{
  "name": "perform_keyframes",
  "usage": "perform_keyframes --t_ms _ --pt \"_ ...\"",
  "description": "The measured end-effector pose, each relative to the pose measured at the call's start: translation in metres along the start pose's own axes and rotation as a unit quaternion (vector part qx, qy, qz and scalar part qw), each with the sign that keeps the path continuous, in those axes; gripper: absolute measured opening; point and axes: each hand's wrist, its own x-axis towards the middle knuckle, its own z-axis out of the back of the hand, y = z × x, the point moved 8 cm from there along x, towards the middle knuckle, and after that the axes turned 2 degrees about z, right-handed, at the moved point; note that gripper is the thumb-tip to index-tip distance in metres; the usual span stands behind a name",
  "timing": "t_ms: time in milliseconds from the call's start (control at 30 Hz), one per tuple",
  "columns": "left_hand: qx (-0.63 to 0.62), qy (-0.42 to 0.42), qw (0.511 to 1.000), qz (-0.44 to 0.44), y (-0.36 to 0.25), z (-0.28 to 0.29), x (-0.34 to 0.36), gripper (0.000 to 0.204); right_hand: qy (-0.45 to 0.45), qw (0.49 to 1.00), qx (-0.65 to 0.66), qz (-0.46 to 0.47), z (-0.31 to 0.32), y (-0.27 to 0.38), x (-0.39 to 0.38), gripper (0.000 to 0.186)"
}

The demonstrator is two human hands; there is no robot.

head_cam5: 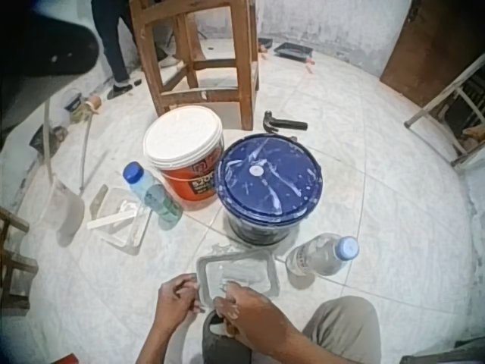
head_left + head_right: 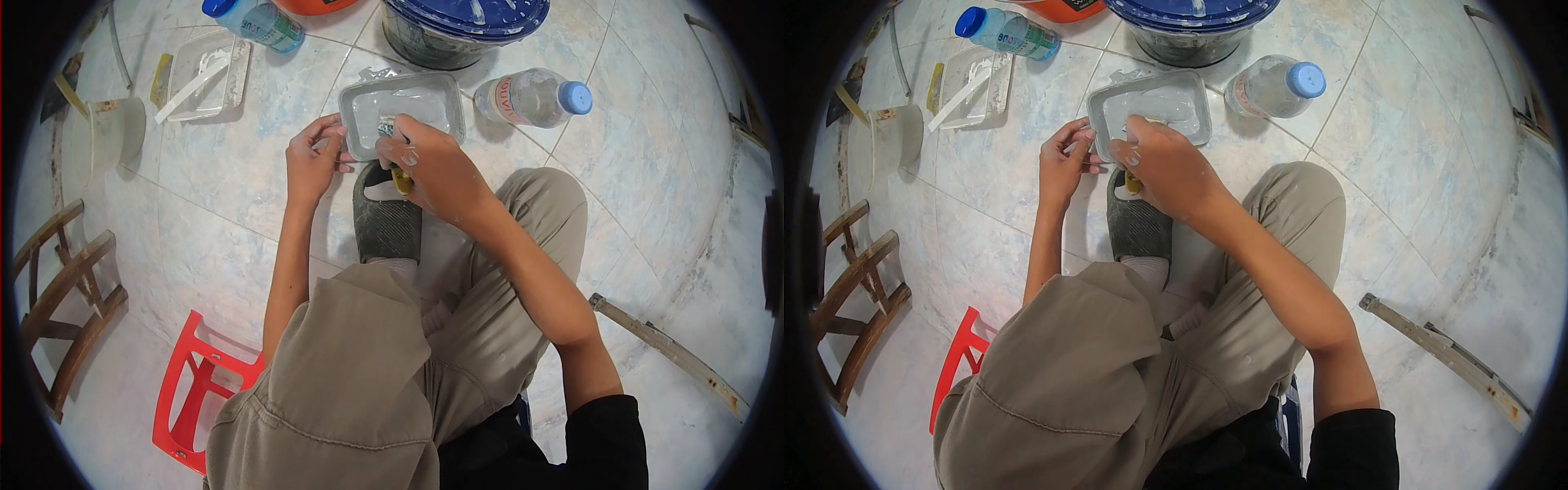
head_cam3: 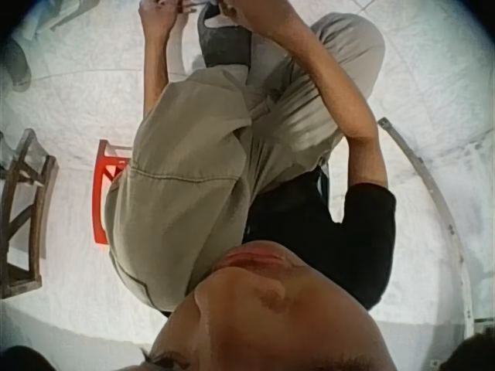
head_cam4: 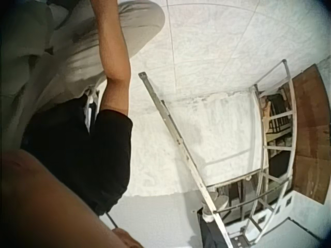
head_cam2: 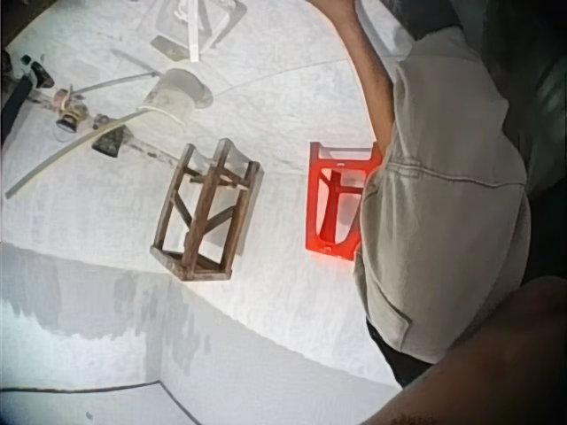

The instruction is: Preparing a small tray of paint by transferring paint from a bucket and mixing it with water using a brush.

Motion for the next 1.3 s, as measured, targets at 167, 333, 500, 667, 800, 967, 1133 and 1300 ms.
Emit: perform_keyframes --t_ms 167,333,500,667,800,967,1133,1300 --pt "-0.008 0.001 1.0 -0.005 0.0 -0.001 0.0 0.033 0.031 0.999 -0.01 0.014 -0.003 0.002 -0.001 0.036" --pt "-0.008 -0.003 1.0 -0.01 0.0 0.0 0.0 0.033 0.095 0.995 -0.016 0.024 -0.009 0.006 -0.003 0.034" --pt "-0.01 -0.006 1.0 -0.007 0.003 0.0 0.0 0.033 0.056 0.998 0.023 0.008 -0.001 0.005 -0.005 0.038" --pt "-0.011 -0.008 1.0 -0.002 0.002 -0.001 -0.001 0.033 0.034 0.999 0.04 -0.01 0.012 0.0 -0.008 0.033" --pt "-0.011 -0.007 1.0 -0.003 0.002 -0.001 -0.001 0.033 -0.002 0.997 0.077 0.008 0.024 -0.008 -0.005 0.024" --pt "-0.013 -0.003 1.0 -0.004 0.001 -0.002 -0.001 0.033 -0.105 0.992 0.068 0.015 0.06 -0.022 0.001 0.015" --pt "-0.017 -0.001 1.0 -0.003 0.003 0.0 0.0 0.034 -0.143 0.987 0.049 -0.05 0.081 -0.031 -0.002 0.014" --pt "-0.01 -0.006 1.0 -0.002 0.005 -0.001 0.0 0.034 -0.127 0.985 -0.043 -0.106 0.076 -0.039 -0.006 0.022"
